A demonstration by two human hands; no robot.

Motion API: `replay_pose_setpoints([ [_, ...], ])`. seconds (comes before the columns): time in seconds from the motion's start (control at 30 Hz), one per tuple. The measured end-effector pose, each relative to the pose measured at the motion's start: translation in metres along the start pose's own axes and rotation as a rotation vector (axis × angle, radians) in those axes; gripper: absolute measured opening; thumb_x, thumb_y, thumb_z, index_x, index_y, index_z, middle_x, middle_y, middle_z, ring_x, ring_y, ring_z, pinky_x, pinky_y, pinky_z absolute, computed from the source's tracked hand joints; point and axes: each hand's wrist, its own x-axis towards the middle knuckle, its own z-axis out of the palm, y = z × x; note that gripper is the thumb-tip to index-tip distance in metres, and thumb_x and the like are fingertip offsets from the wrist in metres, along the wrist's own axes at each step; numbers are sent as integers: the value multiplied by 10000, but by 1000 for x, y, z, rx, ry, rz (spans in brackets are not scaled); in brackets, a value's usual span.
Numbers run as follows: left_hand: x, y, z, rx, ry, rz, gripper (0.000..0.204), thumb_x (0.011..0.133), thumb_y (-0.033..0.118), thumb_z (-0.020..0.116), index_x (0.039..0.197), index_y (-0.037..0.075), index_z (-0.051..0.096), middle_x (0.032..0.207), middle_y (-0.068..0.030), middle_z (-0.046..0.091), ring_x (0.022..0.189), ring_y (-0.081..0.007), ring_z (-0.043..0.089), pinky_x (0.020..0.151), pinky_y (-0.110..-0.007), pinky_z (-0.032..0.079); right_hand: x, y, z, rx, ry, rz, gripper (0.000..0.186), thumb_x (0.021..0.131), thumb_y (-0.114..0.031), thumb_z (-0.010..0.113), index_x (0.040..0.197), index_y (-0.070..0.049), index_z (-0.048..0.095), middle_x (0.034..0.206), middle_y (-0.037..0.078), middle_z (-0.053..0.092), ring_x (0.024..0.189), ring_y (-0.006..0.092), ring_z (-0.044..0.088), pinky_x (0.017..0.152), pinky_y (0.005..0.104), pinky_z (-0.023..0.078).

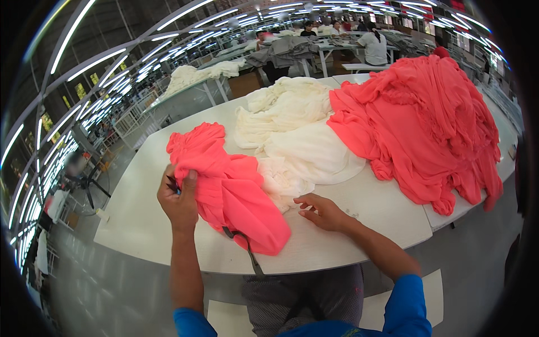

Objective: The person uses shears to trim loose threads and excess fabric from pink garments on a table. The person repeatedly picks up garments, snips threads, and places them back on the table.

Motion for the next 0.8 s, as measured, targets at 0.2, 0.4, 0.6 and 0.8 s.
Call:
replay_pose_setpoints([
  [0.2, 69, 61, -48, 129, 81, 158, 132, 872, 101, 700, 940, 17, 625, 871, 18, 611, 782, -52, 522, 740, -210, 436, 19, -70, 32, -25, -171, -147, 450, 930, -197, 601, 1339, -76, 457, 1267, 130, 530, 1100, 242, 561, 881, 339, 485],
  [0.4, 122, 117, -81, -12, 69, 211, 181, 874, 122, 704, 1001, 18, 629, 935, -48, 661, 798, -83, 616, 706, -225, 527, 55, -101, 92, -104, -62, -380, 645, 909, -231, 636, 1423, -20, 307, 1372, 195, 408, 1185, 294, 492, 931, 400, 455],
  [0.6, 148, 161, -97, 6, 85, 278, 218, 866, 150, 715, 1014, 20, 622, 932, -57, 659, 804, -104, 632, 709, -228, 536, 73, -116, 131, 182, 88, -330, 678, 867, -217, 674, 1416, -33, 321, 1356, 212, 428, 1091, 312, 545, 873, 378, 485],
  [0.8, 153, 187, -110, 71, 135, 286, 253, 855, 170, 730, 1017, 16, 611, 921, -59, 662, 809, -105, 636, 703, -215, 523, 78, -163, 113, 40, 265, -361, 681, 835, -148, 714, 1410, -56, 361, 1270, 117, 523, 806, 168, 620, 690, 301, 503],
])
